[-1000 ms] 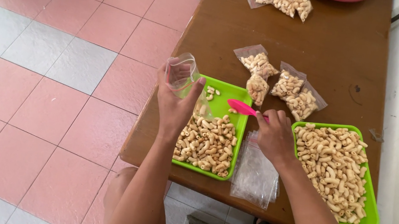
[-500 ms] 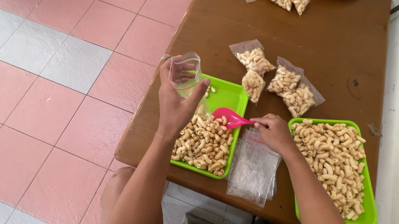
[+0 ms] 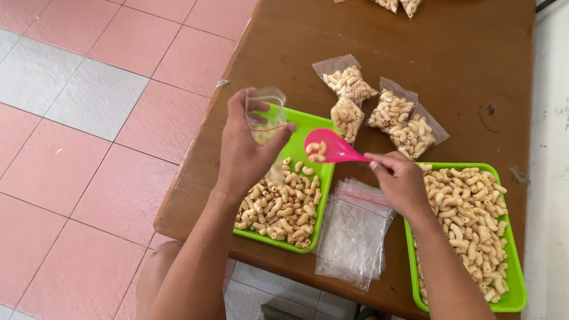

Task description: A person is manually packing macaroni pieces into small plastic bags using their hands and a small plastic spoon.

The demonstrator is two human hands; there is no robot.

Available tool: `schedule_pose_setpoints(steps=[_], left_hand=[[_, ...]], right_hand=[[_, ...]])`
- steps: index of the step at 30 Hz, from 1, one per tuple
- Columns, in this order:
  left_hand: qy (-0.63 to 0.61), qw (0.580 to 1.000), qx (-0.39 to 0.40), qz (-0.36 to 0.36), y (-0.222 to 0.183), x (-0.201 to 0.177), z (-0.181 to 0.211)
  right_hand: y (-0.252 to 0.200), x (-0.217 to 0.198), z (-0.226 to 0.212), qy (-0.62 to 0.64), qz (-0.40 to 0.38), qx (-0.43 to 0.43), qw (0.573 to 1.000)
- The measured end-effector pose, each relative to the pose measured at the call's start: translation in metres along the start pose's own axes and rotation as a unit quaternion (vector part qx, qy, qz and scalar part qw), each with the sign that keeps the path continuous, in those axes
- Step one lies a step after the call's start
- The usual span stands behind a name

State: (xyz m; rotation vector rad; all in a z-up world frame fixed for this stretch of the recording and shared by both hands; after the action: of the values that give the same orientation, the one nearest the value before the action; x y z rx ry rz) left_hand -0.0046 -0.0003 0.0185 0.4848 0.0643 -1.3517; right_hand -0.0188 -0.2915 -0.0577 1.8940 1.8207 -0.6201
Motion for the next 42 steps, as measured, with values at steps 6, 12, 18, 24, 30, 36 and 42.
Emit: schedule_pose_setpoints(steps=[6,12,18,24,30,36,42], left_hand=[[0.198,0.969,-0.034,-0.142,-0.008,0.018,-0.017],[0.238,0.947,-0.007,-0.214,-0.02,0.036,-0.015],[0.228,0.948,-0.004,-0.222,-0.023,0.041,-0.018],[0.195,0.961,0.005,-0.198,-0.021,0.035,-0.012],[0.126,0.983,0.015,-0.133,-0.017,0.02,0.0],[0.032,0.999,0.036,0.003,-0.004,0.003,-0.002],[0.034,0.995,0.018,0.089,0.0,-0.004,-0.016]], right_hand=[[-0.018,-0.025,-0.036,0.016,0.146,-0.137,0.98],[-0.045,-0.031,-0.062,-0.043,0.192,-0.29,0.937],[-0.054,-0.024,-0.084,-0.12,0.204,-0.408,0.882],[-0.054,-0.023,-0.088,-0.122,0.22,-0.44,0.862],[-0.045,-0.027,-0.081,-0.12,0.251,-0.427,0.86],[-0.019,0.002,-0.026,-0.147,0.201,-0.382,0.89],[-0.015,0.036,-0.016,-0.36,0.162,-0.389,0.833]])
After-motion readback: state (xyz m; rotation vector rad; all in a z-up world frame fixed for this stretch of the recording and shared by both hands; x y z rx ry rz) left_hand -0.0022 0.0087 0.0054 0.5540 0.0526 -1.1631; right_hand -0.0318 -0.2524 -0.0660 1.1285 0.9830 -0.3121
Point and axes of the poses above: each hand's wrist, its own y-axis towards the middle knuckle, its own x-axis out of the palm, z = x × y, the point moved 1 cm from there along y, towards the middle knuckle, and after that the axes turned 7 degrees about y, right-handed, at the moved point
